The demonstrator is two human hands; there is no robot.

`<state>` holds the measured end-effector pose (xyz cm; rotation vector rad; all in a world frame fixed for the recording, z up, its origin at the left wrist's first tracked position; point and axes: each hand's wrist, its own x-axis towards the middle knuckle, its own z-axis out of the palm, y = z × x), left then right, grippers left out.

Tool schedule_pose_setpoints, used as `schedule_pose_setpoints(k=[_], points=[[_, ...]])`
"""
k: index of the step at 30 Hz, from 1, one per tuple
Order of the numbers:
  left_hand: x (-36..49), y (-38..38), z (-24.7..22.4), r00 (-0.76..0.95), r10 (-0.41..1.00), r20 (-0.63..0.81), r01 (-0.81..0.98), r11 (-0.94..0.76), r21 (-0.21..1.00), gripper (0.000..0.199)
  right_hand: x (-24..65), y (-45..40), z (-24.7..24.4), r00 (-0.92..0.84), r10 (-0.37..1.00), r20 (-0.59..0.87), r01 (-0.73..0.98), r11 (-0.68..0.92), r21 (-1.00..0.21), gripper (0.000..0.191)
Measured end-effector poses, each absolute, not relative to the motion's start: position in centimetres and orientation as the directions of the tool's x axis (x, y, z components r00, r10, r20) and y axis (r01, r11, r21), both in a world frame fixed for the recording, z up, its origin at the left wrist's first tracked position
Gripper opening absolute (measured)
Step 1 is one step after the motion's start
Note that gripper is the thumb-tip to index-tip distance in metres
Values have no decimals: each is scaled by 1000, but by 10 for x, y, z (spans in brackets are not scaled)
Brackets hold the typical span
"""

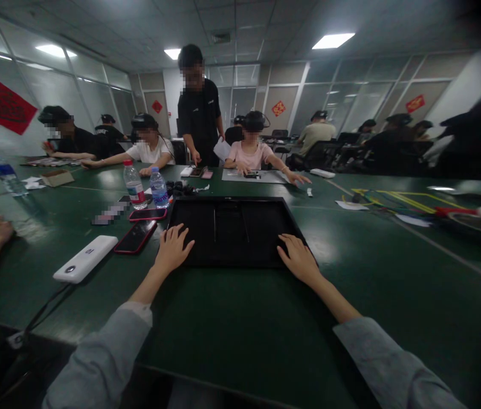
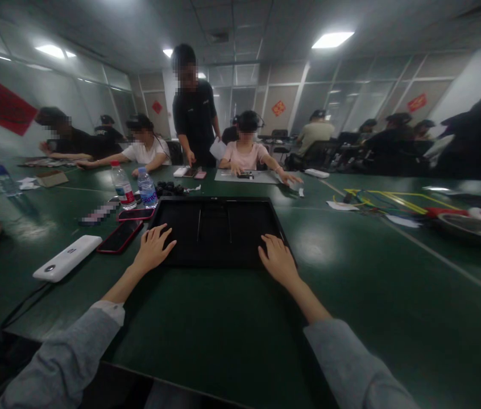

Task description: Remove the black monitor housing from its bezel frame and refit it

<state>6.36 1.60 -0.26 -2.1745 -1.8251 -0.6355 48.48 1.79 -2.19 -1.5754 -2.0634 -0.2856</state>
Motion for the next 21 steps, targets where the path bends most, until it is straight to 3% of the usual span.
schedule_pose_setpoints(k=[21], points=[[61, 14, 2, 120, 857, 501, 960, -228, 160, 40, 487, 17, -21, -189, 841, 508, 941, 302, -150, 47]])
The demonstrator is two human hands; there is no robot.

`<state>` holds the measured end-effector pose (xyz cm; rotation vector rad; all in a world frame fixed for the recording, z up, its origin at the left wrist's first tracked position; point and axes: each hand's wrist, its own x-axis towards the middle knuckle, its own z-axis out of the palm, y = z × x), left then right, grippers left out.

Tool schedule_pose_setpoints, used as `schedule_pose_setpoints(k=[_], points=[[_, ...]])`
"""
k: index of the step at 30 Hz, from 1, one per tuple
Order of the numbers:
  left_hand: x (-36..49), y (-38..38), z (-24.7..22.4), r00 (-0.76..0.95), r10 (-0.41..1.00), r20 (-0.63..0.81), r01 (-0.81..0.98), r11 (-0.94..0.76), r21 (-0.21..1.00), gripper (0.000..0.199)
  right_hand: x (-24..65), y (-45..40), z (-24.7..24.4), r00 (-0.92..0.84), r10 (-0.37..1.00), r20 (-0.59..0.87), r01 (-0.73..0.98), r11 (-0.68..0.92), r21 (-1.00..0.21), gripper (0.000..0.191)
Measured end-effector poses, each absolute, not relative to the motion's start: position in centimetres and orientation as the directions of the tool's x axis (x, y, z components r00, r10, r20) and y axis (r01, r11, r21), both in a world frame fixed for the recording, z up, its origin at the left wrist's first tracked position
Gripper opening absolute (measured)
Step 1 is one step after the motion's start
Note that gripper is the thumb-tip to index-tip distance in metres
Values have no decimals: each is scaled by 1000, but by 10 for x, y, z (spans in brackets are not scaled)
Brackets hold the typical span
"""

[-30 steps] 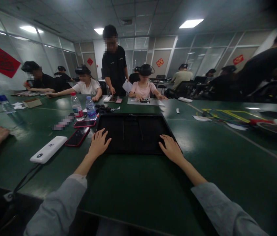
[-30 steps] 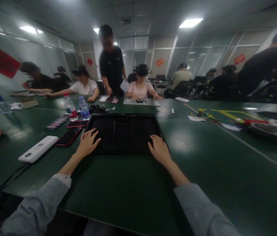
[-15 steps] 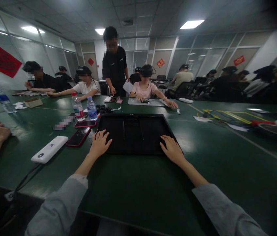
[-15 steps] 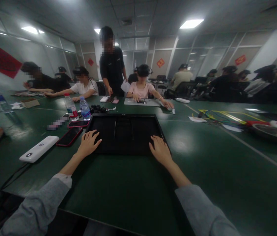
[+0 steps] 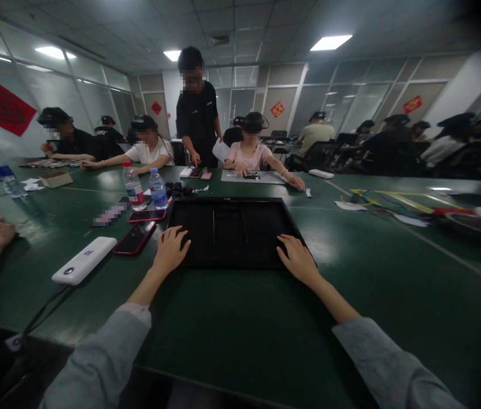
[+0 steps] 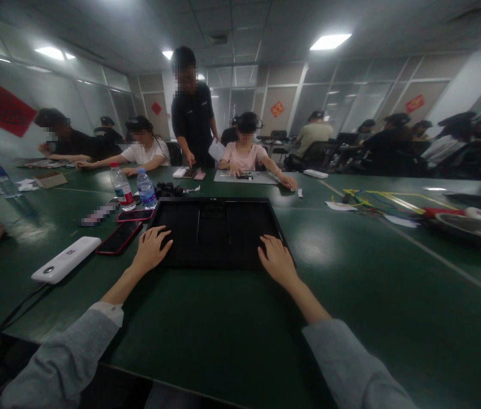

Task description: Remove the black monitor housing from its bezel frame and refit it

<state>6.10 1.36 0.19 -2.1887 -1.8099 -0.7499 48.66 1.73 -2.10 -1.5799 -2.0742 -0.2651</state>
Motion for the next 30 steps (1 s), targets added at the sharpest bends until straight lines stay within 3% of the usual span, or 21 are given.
schedule_pose_setpoints(k=[10, 22, 30], points=[[55, 14, 6, -14, 810, 586, 972, -127, 199, 37, 487, 17, -22, -187, 836, 516, 940, 305, -154, 46], [35, 27, -5, -167, 805, 570, 955, -12, 296, 57, 487, 16, -21, -186, 844, 502, 936, 308, -172, 46], [21, 35, -11, -279, 870, 407, 854, 31, 519, 54, 487, 16, -20, -183, 842, 508, 941, 299, -157, 45]])
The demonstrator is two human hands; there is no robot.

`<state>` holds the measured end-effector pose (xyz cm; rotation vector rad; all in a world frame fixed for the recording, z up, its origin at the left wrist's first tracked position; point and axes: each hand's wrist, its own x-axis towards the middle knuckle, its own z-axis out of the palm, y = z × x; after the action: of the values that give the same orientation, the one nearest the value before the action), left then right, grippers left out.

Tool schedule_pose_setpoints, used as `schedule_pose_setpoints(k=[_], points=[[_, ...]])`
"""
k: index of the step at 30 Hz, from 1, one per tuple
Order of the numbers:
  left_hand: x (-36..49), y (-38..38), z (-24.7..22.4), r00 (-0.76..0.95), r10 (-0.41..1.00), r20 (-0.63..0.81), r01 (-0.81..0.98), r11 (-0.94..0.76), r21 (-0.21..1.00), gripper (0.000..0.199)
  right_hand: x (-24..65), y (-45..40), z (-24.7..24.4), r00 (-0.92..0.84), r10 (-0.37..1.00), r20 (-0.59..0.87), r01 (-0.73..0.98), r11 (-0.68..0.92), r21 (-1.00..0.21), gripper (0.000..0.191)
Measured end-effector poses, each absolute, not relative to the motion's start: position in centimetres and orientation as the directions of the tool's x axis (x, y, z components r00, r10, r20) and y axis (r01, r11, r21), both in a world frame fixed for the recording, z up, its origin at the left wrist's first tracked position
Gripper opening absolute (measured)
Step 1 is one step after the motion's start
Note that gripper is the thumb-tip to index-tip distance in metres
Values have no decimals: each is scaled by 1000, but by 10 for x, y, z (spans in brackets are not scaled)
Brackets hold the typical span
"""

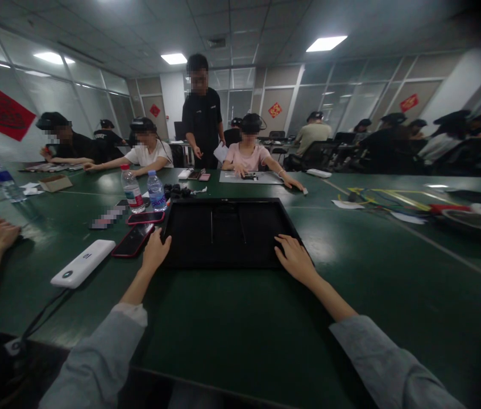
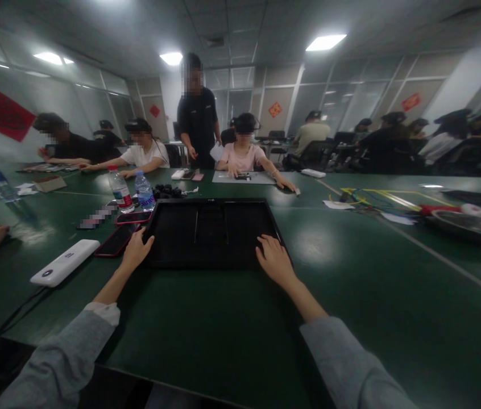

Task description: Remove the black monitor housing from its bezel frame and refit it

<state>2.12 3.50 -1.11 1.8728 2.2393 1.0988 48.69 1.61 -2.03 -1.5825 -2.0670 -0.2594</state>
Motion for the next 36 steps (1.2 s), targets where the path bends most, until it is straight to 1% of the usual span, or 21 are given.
schedule_pose_setpoints(k=[6, 11, 16, 21, 36], points=[[14, 40, -5, -346, 910, 230, 712, 95, 696, 43, 488, 18, -22, -191, 834, 517, 940, 307, -149, 45], [8, 44, -5, -338, 912, 233, 645, 44, 763, 34, 487, 16, -20, -178, 849, 497, 942, 293, -164, 46], [6, 46, -8, -339, 912, 232, 617, 29, 786, 33, 487, 16, -19, -172, 849, 499, 935, 299, -188, 46], [9, 42, -4, -346, 909, 233, 604, 26, 796, 33, 488, 17, -20, -177, 852, 493, 935, 302, -186, 46], [12, 39, 1, -339, 909, 241, 626, 27, 779, 35, 488, 18, -21, -186, 838, 513, 935, 311, -169, 46]])
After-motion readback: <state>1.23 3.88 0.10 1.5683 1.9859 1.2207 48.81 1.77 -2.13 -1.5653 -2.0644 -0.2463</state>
